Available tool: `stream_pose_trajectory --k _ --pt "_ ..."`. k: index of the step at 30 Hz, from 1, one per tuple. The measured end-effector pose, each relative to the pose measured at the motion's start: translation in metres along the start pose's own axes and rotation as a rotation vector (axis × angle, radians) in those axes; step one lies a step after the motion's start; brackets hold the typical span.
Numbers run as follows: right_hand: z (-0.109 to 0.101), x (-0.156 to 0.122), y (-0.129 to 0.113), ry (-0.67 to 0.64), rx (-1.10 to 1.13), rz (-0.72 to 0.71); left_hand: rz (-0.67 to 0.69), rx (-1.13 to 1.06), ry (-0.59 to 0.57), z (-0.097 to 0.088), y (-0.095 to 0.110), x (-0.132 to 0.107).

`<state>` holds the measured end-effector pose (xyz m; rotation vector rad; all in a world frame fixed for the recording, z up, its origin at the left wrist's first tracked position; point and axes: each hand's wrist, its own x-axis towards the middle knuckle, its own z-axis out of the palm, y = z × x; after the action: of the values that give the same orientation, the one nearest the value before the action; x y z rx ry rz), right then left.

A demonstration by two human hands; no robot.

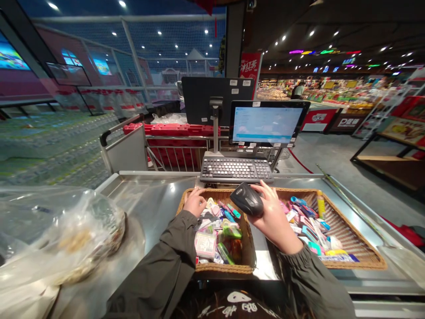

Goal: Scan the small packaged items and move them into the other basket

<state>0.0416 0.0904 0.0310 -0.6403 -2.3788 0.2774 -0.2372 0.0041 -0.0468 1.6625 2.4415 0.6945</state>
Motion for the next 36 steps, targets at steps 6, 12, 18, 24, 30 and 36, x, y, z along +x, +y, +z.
stream_pose_trajectory --k 6,12,18,24,30,36 --pt "0.01 0.003 -0.01 -0.113 0.054 0.013 -0.109 0.093 -0.007 0.014 -0.016 -0.005" --pt "0.01 0.004 -0.009 -0.149 0.099 0.018 -0.166 0.199 0.002 0.012 -0.019 -0.01" --pt "-0.003 -0.007 0.006 -0.1 0.067 0.072 0.069 0.161 0.004 0.0 0.024 0.003" --pt "-0.041 -0.024 0.029 0.049 -0.042 0.212 0.341 0.068 -0.01 0.013 0.104 0.027" --pt "-0.087 -0.052 0.064 0.192 -0.178 0.286 0.588 0.003 -0.139 0.051 0.181 0.046" --pt "-0.125 -0.082 0.099 0.315 -0.299 0.388 0.758 -0.011 -0.223 0.106 0.24 0.068"
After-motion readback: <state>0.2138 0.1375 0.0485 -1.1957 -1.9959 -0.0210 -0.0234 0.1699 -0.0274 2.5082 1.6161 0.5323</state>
